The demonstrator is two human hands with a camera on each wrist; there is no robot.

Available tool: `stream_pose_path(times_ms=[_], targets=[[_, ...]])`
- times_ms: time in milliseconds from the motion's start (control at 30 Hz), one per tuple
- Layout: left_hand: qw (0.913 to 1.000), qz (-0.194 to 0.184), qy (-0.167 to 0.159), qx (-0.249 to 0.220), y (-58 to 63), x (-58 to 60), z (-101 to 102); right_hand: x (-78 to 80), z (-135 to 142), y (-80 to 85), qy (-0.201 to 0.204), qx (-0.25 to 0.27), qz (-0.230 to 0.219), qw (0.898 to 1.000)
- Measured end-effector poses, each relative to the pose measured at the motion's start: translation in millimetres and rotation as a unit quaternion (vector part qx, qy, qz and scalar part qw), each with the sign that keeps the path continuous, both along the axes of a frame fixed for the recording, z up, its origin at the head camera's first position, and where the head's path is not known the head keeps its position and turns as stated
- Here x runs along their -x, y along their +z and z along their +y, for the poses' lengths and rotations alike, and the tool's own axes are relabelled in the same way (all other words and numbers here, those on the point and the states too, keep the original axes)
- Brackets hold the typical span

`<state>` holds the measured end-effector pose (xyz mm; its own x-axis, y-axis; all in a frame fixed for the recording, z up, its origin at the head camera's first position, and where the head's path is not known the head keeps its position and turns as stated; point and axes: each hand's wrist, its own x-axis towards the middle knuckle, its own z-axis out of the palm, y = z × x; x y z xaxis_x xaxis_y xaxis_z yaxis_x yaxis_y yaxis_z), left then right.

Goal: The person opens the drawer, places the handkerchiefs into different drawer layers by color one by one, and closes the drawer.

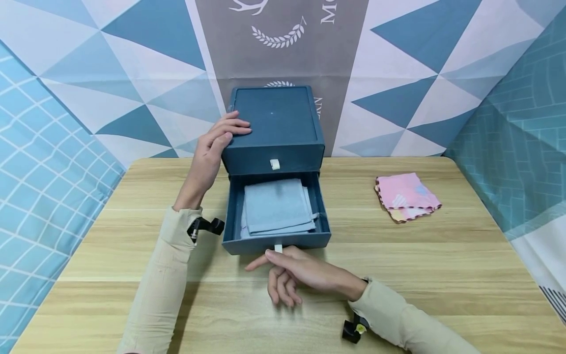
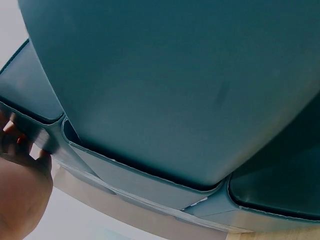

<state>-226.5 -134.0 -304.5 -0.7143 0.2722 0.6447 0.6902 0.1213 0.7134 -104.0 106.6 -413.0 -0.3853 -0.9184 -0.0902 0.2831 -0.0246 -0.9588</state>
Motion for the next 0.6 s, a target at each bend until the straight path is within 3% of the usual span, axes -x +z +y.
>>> stream_pose_path(times_ms=[600], targets=[[1.0000,-0.006,0.001,0.000,-1.3,-0.4,-1.3,16.3,-0.9,-2.4,-0.019,-0.014,0.002,1.000]])
